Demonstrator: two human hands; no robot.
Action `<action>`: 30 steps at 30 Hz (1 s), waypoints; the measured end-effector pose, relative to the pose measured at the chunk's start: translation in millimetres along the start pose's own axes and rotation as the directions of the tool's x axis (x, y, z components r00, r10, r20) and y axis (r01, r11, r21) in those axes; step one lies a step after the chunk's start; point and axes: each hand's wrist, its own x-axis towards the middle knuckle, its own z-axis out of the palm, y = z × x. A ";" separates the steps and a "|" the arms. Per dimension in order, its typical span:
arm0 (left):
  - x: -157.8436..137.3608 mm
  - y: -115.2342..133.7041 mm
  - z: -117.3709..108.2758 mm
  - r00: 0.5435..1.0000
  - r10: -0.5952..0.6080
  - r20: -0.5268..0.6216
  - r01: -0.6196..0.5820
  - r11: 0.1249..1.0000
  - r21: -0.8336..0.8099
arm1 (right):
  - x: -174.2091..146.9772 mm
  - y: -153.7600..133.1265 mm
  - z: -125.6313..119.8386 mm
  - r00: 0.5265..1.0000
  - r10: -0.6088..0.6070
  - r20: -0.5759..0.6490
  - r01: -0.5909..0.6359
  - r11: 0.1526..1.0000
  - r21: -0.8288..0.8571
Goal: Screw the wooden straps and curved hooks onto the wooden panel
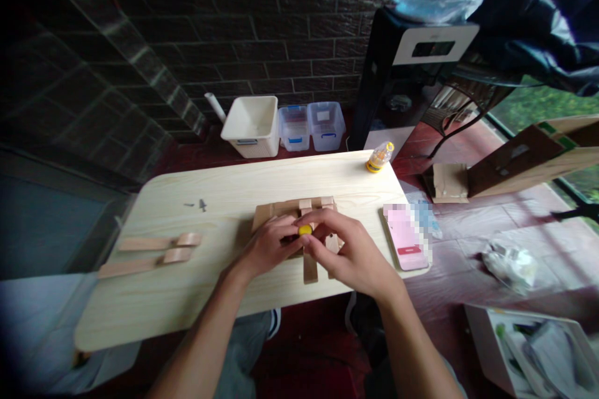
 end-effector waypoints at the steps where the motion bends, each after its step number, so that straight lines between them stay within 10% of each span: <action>1: -0.1 -0.5 0.2 1.000 0.002 -0.003 -0.002 1.000 0.000 | 0.4 -0.6 -0.3 1.000 -0.027 0.001 0.027 1.000 -0.010; 30: 0.1 -2.4 1.8 1.000 0.014 -0.023 -0.014 1.000 -0.020 | -0.8 -3.5 -1.9 0.998 -0.056 0.014 0.056 0.998 -0.013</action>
